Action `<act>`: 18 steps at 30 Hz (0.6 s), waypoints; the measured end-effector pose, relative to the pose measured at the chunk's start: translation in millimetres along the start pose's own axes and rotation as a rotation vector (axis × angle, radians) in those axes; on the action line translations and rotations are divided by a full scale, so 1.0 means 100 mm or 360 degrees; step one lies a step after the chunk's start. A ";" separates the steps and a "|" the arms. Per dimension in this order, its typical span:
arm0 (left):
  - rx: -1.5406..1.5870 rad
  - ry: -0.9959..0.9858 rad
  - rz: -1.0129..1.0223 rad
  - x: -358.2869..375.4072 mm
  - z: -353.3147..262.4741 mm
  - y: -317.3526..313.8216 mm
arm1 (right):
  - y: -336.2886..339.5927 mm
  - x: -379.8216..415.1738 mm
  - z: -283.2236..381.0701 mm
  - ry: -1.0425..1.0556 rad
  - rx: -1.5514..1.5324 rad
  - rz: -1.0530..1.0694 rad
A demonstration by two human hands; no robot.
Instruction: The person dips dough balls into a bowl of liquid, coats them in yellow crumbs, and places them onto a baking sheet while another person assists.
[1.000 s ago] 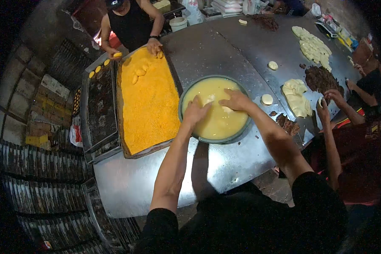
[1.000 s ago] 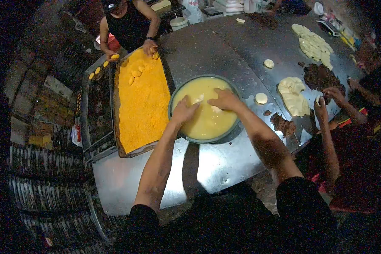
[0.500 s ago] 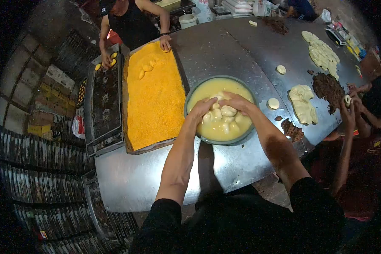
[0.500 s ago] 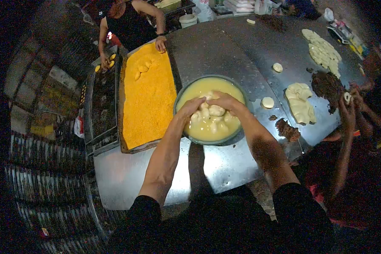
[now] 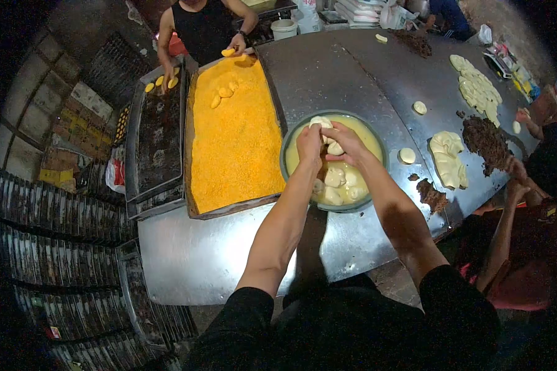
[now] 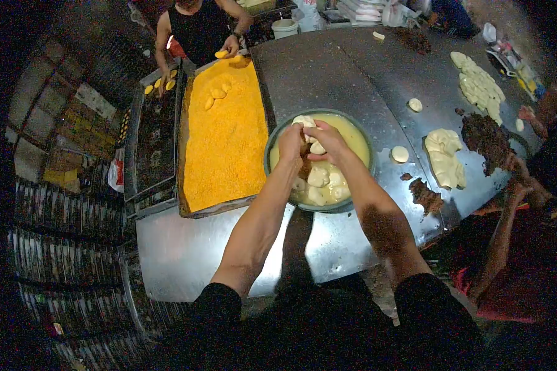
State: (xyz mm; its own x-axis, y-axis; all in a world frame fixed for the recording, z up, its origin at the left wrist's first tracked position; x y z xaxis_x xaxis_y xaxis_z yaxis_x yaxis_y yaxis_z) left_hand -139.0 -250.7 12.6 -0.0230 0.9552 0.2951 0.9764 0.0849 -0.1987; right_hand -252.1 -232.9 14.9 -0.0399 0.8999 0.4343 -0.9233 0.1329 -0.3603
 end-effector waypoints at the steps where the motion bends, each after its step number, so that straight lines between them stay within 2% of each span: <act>1: 0.0045 -0.0057 0.0019 0.04 -0.04 -0.03 | -0.04 0.15 0.09 0.0040 -0.0036 0.0052; 3: 0.0025 -0.0093 0.0055 0.16 -0.10 -0.07 | -0.06 0.37 0.19 0.0059 -0.0105 0.0137; 7: -0.0043 -0.0127 0.0269 0.49 -0.29 -0.09 | -0.02 0.66 0.20 0.0126 -0.0116 0.0082; 8: -0.0007 -0.0123 0.0336 0.55 -0.24 -0.08 | 0.00 0.71 0.14 0.0151 -0.0078 -0.0065; 9: -0.0040 0.0027 0.0359 0.57 -0.12 -0.06 | 0.01 0.76 0.11 0.0189 -0.0036 -0.0203; 10: -0.0067 0.0133 0.0384 0.57 -0.15 -0.05 | 0.02 0.77 0.15 0.0217 -0.0020 -0.0183; 11: 0.0144 0.0010 0.0451 0.65 -0.14 -0.05 | 0.03 0.82 0.14 0.0250 -0.0031 -0.0077; 12: 0.0041 -0.0072 0.0412 0.77 -0.22 -0.01 | 0.01 0.91 0.09 0.0258 -0.0045 0.0018; 14: 0.0132 0.0030 0.0474 0.82 -0.22 0.10 | -0.14 1.03 0.06 0.0264 0.0013 0.0012; 18: 0.0090 -0.0181 0.0370 0.69 -0.47 0.62 | -0.71 0.88 0.20 0.0250 0.0062 0.0208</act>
State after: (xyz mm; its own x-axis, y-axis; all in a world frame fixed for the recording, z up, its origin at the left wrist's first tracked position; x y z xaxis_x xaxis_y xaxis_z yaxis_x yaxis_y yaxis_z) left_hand -70.0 -192.5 64.2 0.1735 0.9764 0.1289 0.9448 -0.1281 -0.3015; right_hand -197.9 -171.3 95.0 -0.1033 0.9626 0.2505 -0.9283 -0.0028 -0.3719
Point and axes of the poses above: each hand's wrist, its own x-axis away from the middle knuckle, its own y-axis out of the back of the hand, z = x × y, the point moved 1 cm from there along -x, towards the middle knuckle, and after that the axes turned 11 degrees about -x, right-handed, at the moved point
